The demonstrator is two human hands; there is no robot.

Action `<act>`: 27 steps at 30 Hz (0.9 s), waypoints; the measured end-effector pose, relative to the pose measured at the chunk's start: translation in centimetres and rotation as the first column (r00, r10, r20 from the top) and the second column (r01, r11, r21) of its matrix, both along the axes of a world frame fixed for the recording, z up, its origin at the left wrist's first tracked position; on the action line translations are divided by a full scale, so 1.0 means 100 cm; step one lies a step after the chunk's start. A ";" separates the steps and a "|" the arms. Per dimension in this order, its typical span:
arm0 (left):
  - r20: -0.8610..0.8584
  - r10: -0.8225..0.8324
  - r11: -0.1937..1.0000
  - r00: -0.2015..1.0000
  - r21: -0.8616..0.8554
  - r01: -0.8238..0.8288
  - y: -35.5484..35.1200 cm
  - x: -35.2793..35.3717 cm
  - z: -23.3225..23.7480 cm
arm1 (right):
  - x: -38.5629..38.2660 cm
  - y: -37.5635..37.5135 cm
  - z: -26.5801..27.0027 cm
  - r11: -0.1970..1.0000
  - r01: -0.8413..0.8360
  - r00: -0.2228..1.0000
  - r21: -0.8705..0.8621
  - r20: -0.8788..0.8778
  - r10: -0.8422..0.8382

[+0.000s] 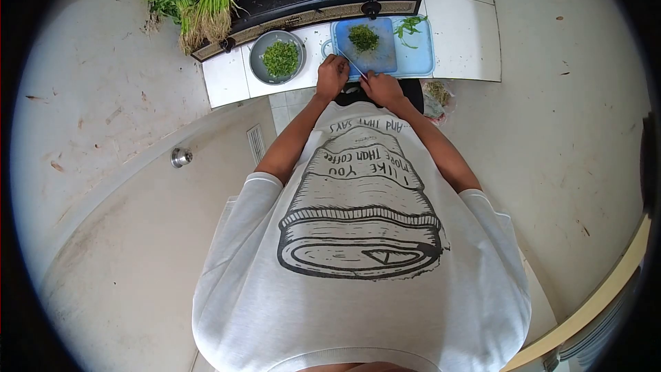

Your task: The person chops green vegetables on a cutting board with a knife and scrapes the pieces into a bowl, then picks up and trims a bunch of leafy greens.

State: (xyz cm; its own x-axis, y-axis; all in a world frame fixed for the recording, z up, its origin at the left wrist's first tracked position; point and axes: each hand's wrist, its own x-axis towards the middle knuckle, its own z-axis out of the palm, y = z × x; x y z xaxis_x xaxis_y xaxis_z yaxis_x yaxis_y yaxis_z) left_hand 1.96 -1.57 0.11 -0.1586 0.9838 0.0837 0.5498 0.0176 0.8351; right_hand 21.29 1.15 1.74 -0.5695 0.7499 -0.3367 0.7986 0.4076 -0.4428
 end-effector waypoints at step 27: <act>0.031 0.123 0.992 0.992 -0.042 -0.121 0.001 0.005 0.000 | 0.005 -0.005 -0.005 1.000 0.011 1.000 0.003 -0.021 -0.011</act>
